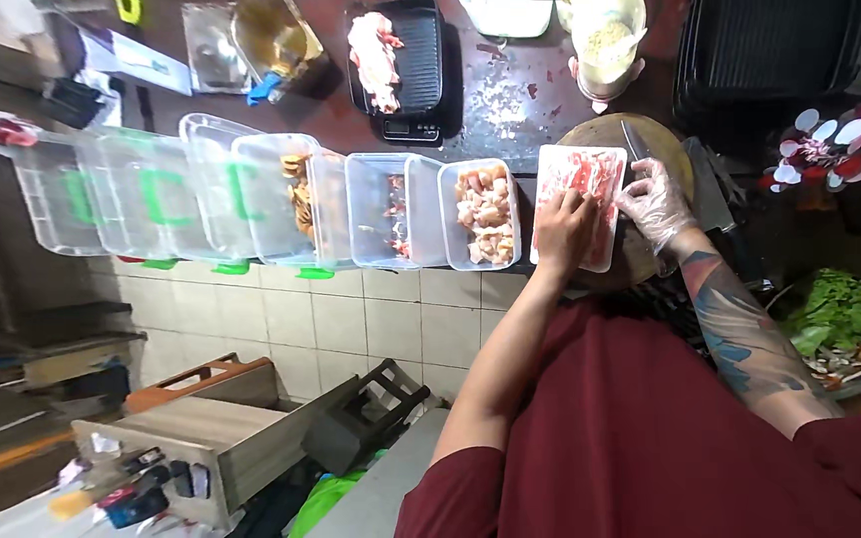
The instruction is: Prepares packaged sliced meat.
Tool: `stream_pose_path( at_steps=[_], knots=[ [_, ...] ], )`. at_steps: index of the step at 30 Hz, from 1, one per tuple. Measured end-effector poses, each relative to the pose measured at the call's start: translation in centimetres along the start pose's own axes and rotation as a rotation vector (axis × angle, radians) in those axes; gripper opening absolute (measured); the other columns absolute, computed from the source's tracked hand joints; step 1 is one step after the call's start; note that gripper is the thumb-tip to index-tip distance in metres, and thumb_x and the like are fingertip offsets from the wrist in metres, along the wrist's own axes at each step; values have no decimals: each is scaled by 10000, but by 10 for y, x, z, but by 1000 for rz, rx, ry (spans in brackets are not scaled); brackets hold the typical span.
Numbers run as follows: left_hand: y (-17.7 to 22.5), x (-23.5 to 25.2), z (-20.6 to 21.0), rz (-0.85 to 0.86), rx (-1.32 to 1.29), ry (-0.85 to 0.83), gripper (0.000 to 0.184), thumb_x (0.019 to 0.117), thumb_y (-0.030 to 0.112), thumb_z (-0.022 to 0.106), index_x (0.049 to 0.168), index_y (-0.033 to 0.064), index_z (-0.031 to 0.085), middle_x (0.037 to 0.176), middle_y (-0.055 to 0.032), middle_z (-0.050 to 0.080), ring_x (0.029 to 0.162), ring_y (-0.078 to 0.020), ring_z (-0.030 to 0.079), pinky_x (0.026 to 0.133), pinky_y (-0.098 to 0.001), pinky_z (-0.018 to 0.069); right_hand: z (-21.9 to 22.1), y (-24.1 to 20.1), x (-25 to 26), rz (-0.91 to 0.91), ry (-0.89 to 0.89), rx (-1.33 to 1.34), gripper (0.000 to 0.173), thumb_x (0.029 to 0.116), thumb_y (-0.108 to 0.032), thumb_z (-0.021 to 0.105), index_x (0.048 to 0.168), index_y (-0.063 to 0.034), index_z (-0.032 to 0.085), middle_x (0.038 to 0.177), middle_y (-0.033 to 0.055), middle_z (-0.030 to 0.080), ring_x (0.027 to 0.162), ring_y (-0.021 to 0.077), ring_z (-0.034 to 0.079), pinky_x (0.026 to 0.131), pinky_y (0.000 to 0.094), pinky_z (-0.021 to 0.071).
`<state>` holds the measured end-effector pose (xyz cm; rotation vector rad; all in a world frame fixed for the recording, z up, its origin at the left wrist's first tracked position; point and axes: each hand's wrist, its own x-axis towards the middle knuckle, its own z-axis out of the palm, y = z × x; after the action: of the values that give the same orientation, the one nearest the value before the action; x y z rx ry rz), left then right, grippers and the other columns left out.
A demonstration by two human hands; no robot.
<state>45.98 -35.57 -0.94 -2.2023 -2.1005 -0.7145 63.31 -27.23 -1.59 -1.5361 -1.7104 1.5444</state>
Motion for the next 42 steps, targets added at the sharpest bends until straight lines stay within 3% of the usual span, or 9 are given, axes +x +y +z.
stream_pose_path(
  at_steps=[5,9,11,16,22,24,31,34,42],
  knots=[
    [-1,1,5,-14,77,-33,168,1017,179,568,993,87,706,971,-97,689,960,-266,677,815,-400,563,-5,-1,-8,-265,13,-257,421,976,-209,658,1362,-59,582,1091,107,718,1004,201,701,955,394,563],
    [4,7,3,-84,93,-127,177,995,171,568,1031,66,707,1015,-122,684,1015,-295,667,860,-420,559,-8,-3,-4,-432,-53,-523,358,1026,-346,567,1298,-146,688,1308,111,669,1284,259,591,1128,449,432],
    [5,8,0,-88,62,-152,182,1000,162,567,1074,77,710,1062,-119,688,1052,-297,661,887,-427,555,-6,-1,0,-440,-51,-549,394,1002,-400,603,1287,-142,689,1316,106,666,1298,262,582,1125,459,437],
    [17,18,-7,-16,26,-286,300,1018,226,551,1268,170,708,1243,-86,684,1143,-290,643,923,-473,529,-6,-2,-7,-339,-34,-496,396,986,-221,609,1367,-117,635,1354,121,649,1298,253,592,1127,434,447],
    [30,35,-6,27,165,-470,166,964,72,585,1057,35,717,1110,-167,652,1027,-348,653,810,-476,571,-7,3,-15,-346,-29,-421,453,967,-116,621,1418,-90,595,1399,130,625,1330,251,573,1155,414,426],
    [35,39,-9,36,218,-520,182,961,35,568,1078,0,704,1117,-184,648,1018,-356,658,796,-473,576,-7,6,-16,-354,-24,-410,467,968,-128,628,1432,-102,585,1406,131,620,1337,259,567,1159,427,421],
    [24,63,-29,-483,-162,-602,250,985,259,587,1024,54,724,1033,-138,713,1004,-314,682,878,-580,530,-12,5,-20,-346,36,-317,437,979,-108,569,1415,-100,598,1359,113,651,1280,228,607,1125,408,457],
    [2,65,-26,-709,-451,-564,258,977,317,643,986,77,738,891,-86,710,823,-208,670,779,-479,544,-14,-2,-13,-370,49,-307,441,987,-121,550,1426,-97,591,1374,119,644,1303,239,591,1139,410,441],
    [0,74,-35,-950,-636,-576,194,944,243,711,1019,64,723,880,-67,700,786,-155,650,756,-391,541,-10,-5,6,-453,-50,-376,424,1031,-179,516,1447,-119,579,1451,116,588,1383,232,525,1190,417,387]
  ],
)
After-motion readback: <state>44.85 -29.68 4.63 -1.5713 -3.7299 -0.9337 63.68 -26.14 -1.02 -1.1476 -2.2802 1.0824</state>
